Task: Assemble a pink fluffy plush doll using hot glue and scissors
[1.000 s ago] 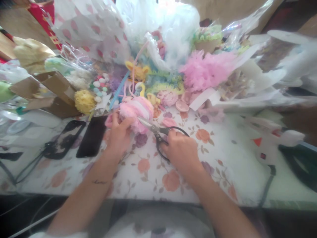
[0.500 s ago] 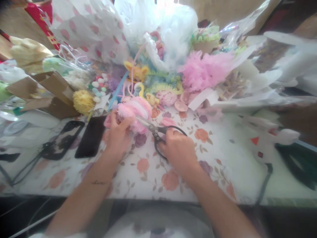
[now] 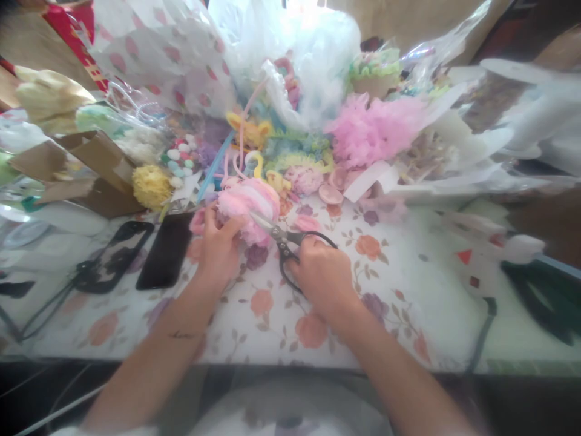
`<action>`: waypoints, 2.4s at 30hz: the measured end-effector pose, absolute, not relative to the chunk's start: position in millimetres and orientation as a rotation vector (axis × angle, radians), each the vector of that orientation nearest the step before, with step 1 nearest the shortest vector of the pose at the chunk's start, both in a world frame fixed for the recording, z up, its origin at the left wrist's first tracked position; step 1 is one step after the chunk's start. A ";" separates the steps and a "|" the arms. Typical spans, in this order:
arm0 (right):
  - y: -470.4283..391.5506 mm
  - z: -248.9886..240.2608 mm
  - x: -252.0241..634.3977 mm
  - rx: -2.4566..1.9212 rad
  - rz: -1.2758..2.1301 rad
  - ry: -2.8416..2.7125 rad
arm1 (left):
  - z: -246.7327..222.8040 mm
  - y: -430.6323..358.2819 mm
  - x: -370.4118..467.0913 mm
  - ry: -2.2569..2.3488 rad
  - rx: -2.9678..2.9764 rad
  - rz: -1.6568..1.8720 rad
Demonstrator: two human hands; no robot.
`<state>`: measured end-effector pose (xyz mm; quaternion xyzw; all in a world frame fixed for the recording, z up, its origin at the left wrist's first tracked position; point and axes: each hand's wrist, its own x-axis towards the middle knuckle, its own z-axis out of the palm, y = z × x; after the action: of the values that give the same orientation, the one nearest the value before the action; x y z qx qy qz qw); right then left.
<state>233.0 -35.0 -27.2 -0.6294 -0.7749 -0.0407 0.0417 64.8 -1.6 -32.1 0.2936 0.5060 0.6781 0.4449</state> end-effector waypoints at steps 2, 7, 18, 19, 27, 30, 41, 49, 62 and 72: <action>-34.8 -27.9 234.1 -1.917 -0.128 -2.378 | -32.2 -1.9 64.7 1.275 0.725 1.668; -34.4 -29.6 236.3 -1.886 -0.109 -2.410 | -32.4 -1.8 63.4 1.301 0.766 1.666; -33.8 -27.6 236.3 -1.945 0.009 -2.368 | -21.7 -1.6 61.6 1.313 0.714 1.623; -33.8 -27.6 236.2 -1.948 0.009 -2.369 | -21.5 -1.5 61.5 1.309 0.718 1.623; -34.5 -24.3 233.4 -1.963 0.010 -2.394 | -27.1 0.0 61.1 1.266 0.727 1.648; -34.4 -24.9 233.9 -1.954 0.020 -2.417 | -26.0 -0.6 61.3 1.281 0.742 1.646; -32.3 -24.0 236.3 -1.994 0.119 -2.411 | -26.1 -0.7 62.4 1.218 0.702 1.640; -32.5 -21.0 235.7 -2.000 0.270 -2.440 | -25.3 -1.2 63.2 1.234 0.699 1.641; -34.5 -25.2 233.2 -2.035 0.155 -2.366 | -26.5 -1.9 62.6 1.184 0.728 1.665; -35.2 -28.1 232.7 -2.020 0.069 -2.329 | -27.9 -0.8 63.0 1.231 0.711 1.681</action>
<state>232.7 -35.2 -28.1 -0.6549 -0.7549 0.0222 0.0290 63.0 -0.8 -27.9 0.2880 0.4986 0.6809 0.4527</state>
